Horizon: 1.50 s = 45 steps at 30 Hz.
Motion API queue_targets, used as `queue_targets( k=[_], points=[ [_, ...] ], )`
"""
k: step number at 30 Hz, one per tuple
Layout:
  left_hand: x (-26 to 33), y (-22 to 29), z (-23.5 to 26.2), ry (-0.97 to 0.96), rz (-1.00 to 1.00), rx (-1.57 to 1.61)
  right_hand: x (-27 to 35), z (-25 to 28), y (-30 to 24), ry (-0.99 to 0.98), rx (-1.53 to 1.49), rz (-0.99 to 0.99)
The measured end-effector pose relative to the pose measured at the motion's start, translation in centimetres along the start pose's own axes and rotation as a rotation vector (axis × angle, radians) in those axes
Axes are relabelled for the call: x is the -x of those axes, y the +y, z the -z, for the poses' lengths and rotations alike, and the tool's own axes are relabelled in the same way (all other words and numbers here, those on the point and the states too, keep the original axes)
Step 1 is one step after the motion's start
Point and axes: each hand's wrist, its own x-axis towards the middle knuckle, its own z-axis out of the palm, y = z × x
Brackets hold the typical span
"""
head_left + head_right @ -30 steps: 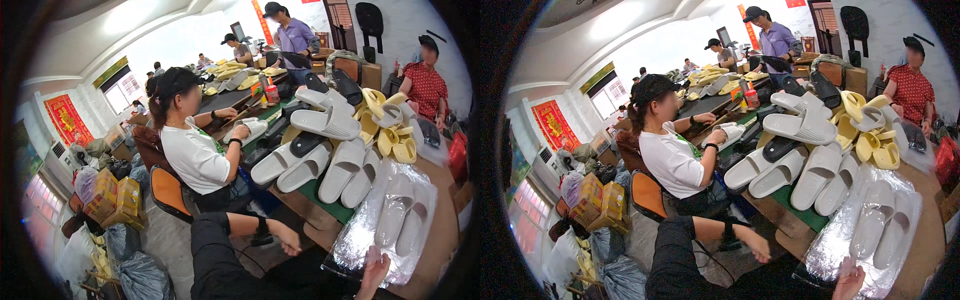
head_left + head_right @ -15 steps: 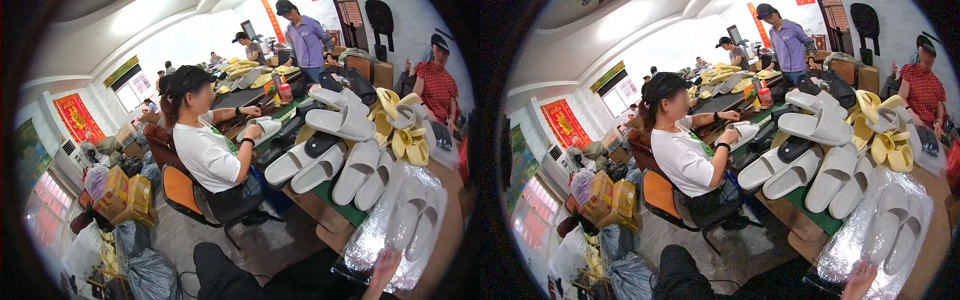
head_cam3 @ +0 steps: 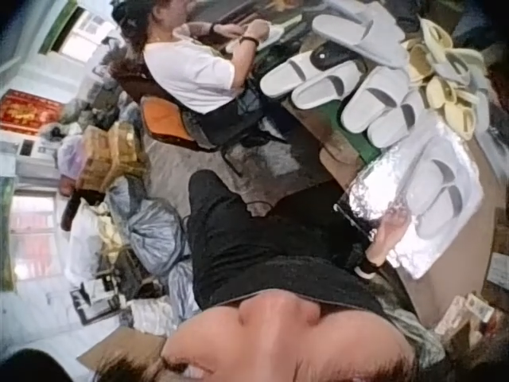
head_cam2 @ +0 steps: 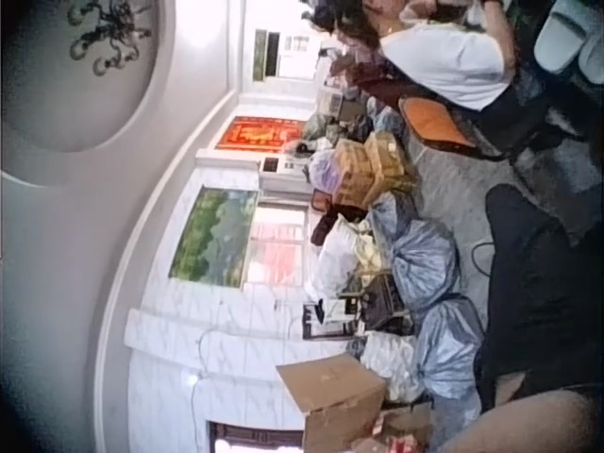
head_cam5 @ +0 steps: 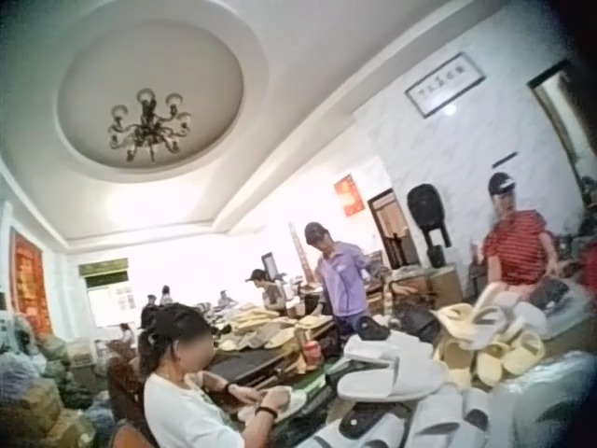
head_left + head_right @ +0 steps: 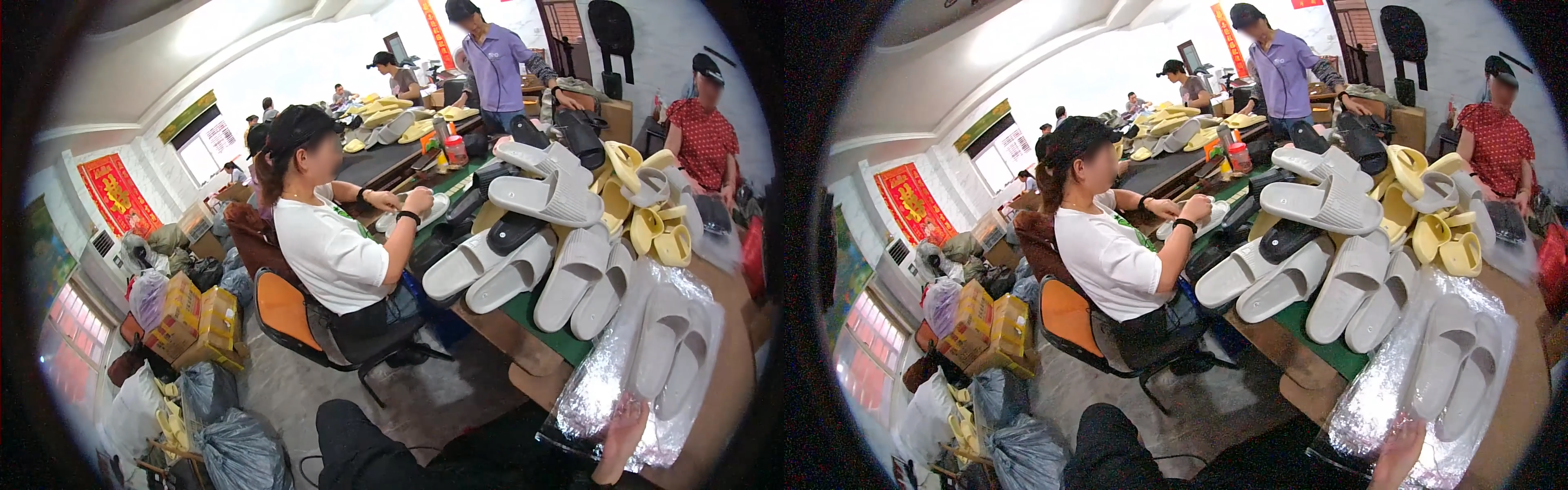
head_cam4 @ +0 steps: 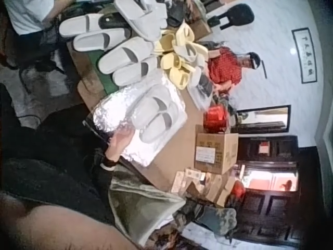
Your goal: Packaging finished foam sandals into plastic bags for shipping.
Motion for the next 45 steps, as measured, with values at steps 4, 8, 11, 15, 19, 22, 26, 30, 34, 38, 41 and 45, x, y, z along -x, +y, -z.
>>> queue_targets(
  k=[4,8,11,15,19,22,26,30,34,38,41,45],
  points=[
    [-0.4,0.0,0.0,0.044,-0.039,0.008,-0.1,0.5,0.2,-0.049,-0.005,-0.065],
    [-1.2,0.9,-0.6,0.065,-0.079,0.019,0.1,0.4,0.1,-0.068,0.060,-0.036],
    [-3.0,1.4,-1.6,0.018,-0.085,0.009,0.4,1.3,0.1,-0.079,0.136,0.042],
    [-3.2,3.4,0.8,-0.025,-0.074,-0.050,0.8,-2.6,1.3,0.007,0.070,0.051],
    [-4.0,6.0,2.1,-0.060,-0.088,-0.111,0.1,-1.4,0.5,-0.029,0.036,0.022],
    [-4.5,6.8,2.1,-0.079,-0.105,-0.114,-0.3,-1.7,0.1,0.081,-0.011,0.001],
    [-4.8,7.5,1.8,-0.113,-0.120,-0.114,0.1,-4.2,-0.3,0.130,0.049,0.112],
    [-5.2,16.6,-0.4,-0.267,-0.288,-0.683,0.0,-4.8,-1.4,0.133,0.080,-0.123],
    [3.4,33.7,-7.6,-0.020,-0.497,-0.343,0.3,-4.9,-2.4,0.157,0.120,-0.069],
    [9.3,38.2,-12.3,0.162,-1.503,-0.053,3.8,-9.0,-2.7,0.142,0.365,0.046],
    [12.9,41.3,-19.1,0.152,-1.770,0.820,-1.4,-3.1,0.2,0.157,0.241,-0.034],
    [12.5,42.1,-17.3,-0.505,-1.564,0.471,-1.5,-1.6,0.5,0.124,0.295,-0.010]
  ],
)
